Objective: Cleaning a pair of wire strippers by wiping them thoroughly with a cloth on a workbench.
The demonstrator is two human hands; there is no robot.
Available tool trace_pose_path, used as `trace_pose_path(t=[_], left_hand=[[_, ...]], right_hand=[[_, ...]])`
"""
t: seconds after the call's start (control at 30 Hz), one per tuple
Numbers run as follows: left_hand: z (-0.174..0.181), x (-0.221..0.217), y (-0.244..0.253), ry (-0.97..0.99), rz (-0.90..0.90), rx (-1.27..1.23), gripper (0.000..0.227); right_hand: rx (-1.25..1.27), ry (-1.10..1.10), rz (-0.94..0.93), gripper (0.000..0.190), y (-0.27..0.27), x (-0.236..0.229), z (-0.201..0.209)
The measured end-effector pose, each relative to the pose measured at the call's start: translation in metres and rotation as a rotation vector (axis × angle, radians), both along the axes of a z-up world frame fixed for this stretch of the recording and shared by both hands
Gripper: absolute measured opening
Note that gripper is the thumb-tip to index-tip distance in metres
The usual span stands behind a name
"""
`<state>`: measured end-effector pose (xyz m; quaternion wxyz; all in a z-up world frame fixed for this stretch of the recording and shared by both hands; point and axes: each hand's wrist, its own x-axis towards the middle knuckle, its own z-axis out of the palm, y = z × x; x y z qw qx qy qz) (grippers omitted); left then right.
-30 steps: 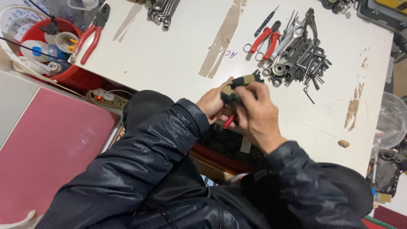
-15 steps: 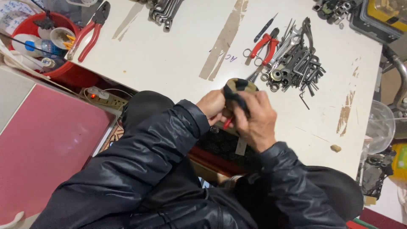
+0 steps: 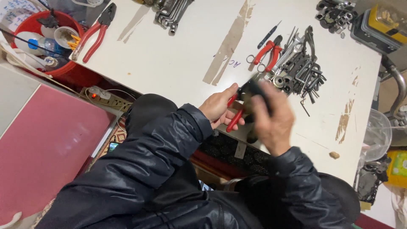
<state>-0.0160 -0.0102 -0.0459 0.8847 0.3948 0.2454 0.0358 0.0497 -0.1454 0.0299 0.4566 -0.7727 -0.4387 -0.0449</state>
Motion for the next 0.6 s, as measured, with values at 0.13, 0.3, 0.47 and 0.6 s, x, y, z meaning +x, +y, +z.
trace_pose_path(t=[0.13, 0.3, 0.47, 0.6], left_hand=[[0.007, -0.002, -0.008, 0.021, 0.017, 0.017, 0.069], [0.011, -0.005, -0.009, 0.011, -0.088, 0.042, 0.073], [0.018, -0.011, -0.006, 0.006, -0.109, 0.046, 0.076], [0.009, -0.008, 0.006, 0.007, -0.099, 0.024, 0.074]], right_hand=[[-0.113, -0.214, 0.067, 0.025, -0.007, 0.023, -0.049], [-0.013, -0.256, -0.010, 0.012, 0.007, 0.059, -0.051], [-0.011, 0.073, -0.169, 0.012, 0.007, 0.082, -0.037], [-0.049, 0.339, -0.361, 0.026, 0.001, 0.072, -0.010]])
